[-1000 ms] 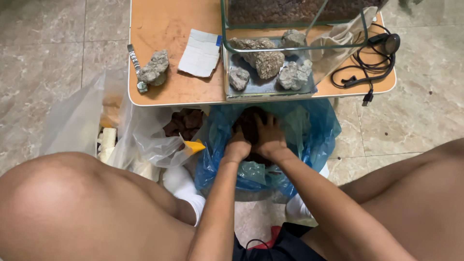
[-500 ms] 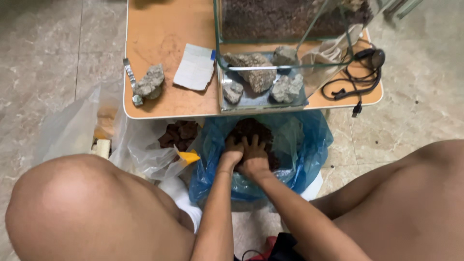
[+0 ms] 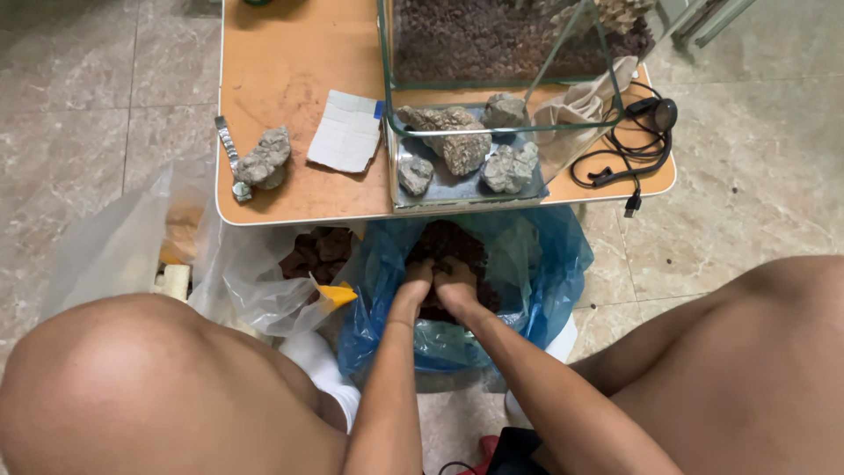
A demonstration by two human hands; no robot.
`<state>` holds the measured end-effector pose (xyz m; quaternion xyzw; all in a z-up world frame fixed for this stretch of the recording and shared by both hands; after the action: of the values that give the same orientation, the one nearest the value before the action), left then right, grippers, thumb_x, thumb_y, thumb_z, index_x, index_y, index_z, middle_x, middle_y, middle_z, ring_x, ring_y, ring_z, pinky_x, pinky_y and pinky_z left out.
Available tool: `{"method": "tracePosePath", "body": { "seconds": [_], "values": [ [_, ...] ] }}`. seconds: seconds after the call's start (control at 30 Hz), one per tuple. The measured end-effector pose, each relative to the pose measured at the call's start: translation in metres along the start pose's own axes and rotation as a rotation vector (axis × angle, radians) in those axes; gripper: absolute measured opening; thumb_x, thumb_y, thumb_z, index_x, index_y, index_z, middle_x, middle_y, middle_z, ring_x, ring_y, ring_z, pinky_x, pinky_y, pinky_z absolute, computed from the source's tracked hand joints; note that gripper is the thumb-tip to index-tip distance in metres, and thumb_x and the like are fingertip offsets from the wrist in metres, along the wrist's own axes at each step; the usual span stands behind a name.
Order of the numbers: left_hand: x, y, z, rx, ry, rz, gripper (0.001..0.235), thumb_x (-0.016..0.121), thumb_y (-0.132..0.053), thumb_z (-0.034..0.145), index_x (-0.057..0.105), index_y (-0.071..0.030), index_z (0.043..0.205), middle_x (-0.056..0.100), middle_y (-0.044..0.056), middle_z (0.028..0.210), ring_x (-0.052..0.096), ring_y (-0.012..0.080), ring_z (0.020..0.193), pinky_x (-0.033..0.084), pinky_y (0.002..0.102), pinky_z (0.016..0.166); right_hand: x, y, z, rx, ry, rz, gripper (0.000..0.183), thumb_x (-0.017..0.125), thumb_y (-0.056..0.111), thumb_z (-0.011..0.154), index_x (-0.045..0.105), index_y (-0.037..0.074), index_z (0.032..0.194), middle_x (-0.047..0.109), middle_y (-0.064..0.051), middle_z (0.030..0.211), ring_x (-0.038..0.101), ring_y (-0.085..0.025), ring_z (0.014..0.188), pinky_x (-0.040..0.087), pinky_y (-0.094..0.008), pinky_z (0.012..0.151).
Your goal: The person arranges a small terrarium by placing dark soil from a bag into a glass tank and positioning various stones and wood pieces within it by hand.
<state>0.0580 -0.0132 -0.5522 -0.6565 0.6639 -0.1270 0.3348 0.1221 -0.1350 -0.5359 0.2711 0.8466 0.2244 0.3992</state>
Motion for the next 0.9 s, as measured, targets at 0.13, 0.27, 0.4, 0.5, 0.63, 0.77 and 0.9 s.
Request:
{"method": "tracePosePath", "body": {
  "seconds": [0.13, 0.27, 0.4, 0.5, 0.63, 0.77, 0.9],
  "values": [
    [-0.006, 0.006, 0.015, -0.051, -0.022, -0.205, 0.068, 0.053, -0.053, 0.124, 0.08, -0.001, 0.159, 0.077, 0.026, 0.163, 0.075, 0.0436, 0.144, 0.066, 0.056, 0.109, -0.024, 0.049, -0.058, 0.09, 0.009, 0.156, 0.047, 0.058, 0.04, 0.109, 0.093, 0.013, 0.122, 0.087, -0.022, 0.084, 0.083, -0.04, 0.06, 0.074, -0.054, 0.062],
    [0.007, 0.034, 0.038, -0.145, -0.05, -0.493, 0.067, 0.06, -0.051, 0.121, 0.077, 0.002, 0.158, 0.08, 0.032, 0.148, 0.084, 0.0526, 0.118, 0.076, 0.063, 0.077, -0.036, 0.073, -0.083, 0.169, 0.021, 0.185, 0.039, 0.067, 0.039, 0.094, 0.096, 0.018, 0.109, 0.083, -0.019, 0.071, 0.082, -0.041, 0.061, 0.069, -0.05, 0.061],
    [-0.002, 0.016, 0.068, -0.115, -0.092, -0.349, 0.075, 0.061, -0.059, 0.118, 0.076, 0.0, 0.164, 0.076, 0.029, 0.163, 0.075, 0.047, 0.144, 0.069, 0.058, 0.106, -0.055, 0.108, -0.119, 0.253, 0.058, 0.308, 0.048, 0.069, 0.045, 0.105, 0.091, 0.01, 0.129, 0.089, -0.019, 0.102, 0.082, -0.03, 0.082, 0.07, -0.045, 0.075],
    [-0.002, 0.023, 0.073, -0.092, -0.131, -0.241, 0.081, 0.062, -0.065, 0.117, 0.075, -0.003, 0.167, 0.073, 0.027, 0.175, 0.068, 0.0428, 0.164, 0.064, 0.055, 0.128, -0.027, 0.044, -0.019, 0.072, 0.037, 0.148, 0.062, 0.071, 0.057, 0.116, 0.087, 0.009, 0.153, 0.091, -0.022, 0.13, 0.091, -0.033, 0.11, 0.075, -0.053, 0.095],
    [-0.024, -0.013, 0.003, -0.04, -0.136, -0.13, 0.07, 0.05, -0.057, 0.127, 0.08, -0.004, 0.164, 0.073, 0.02, 0.177, 0.065, 0.0349, 0.169, 0.054, 0.049, 0.141, -0.047, 0.067, -0.049, 0.051, -0.016, 0.042, 0.065, 0.073, 0.064, 0.117, 0.09, 0.012, 0.153, 0.091, -0.018, 0.147, 0.081, -0.038, 0.148, 0.069, -0.054, 0.119],
    [-0.033, -0.019, -0.009, -0.007, -0.166, -0.21, 0.071, 0.061, -0.061, 0.122, 0.081, -0.005, 0.16, 0.076, 0.021, 0.172, 0.065, 0.0358, 0.168, 0.054, 0.05, 0.14, -0.07, 0.085, -0.055, 0.012, 0.001, -0.034, 0.066, 0.075, 0.059, 0.115, 0.088, 0.009, 0.156, 0.091, -0.019, 0.144, 0.081, -0.04, 0.148, 0.066, -0.058, 0.124],
    [-0.061, -0.042, -0.047, -0.013, -0.272, -0.266, 0.061, 0.079, -0.058, 0.106, 0.096, -0.004, 0.129, 0.094, 0.017, 0.131, 0.083, 0.0361, 0.143, 0.071, 0.053, 0.113, -0.104, 0.112, -0.096, -0.041, -0.011, -0.122, 0.047, 0.073, 0.049, 0.111, 0.097, 0.012, 0.128, 0.097, -0.01, 0.098, 0.092, -0.035, 0.122, 0.072, -0.056, 0.105]
  ]
}}
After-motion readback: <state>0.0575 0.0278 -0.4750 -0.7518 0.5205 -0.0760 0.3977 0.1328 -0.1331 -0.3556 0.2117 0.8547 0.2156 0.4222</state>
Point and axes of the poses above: each hand's wrist, its own z-axis towards the middle knuckle, its own x-axis out of the palm, y = z × x, the point moved 9 cm from there along z, towards the middle knuckle
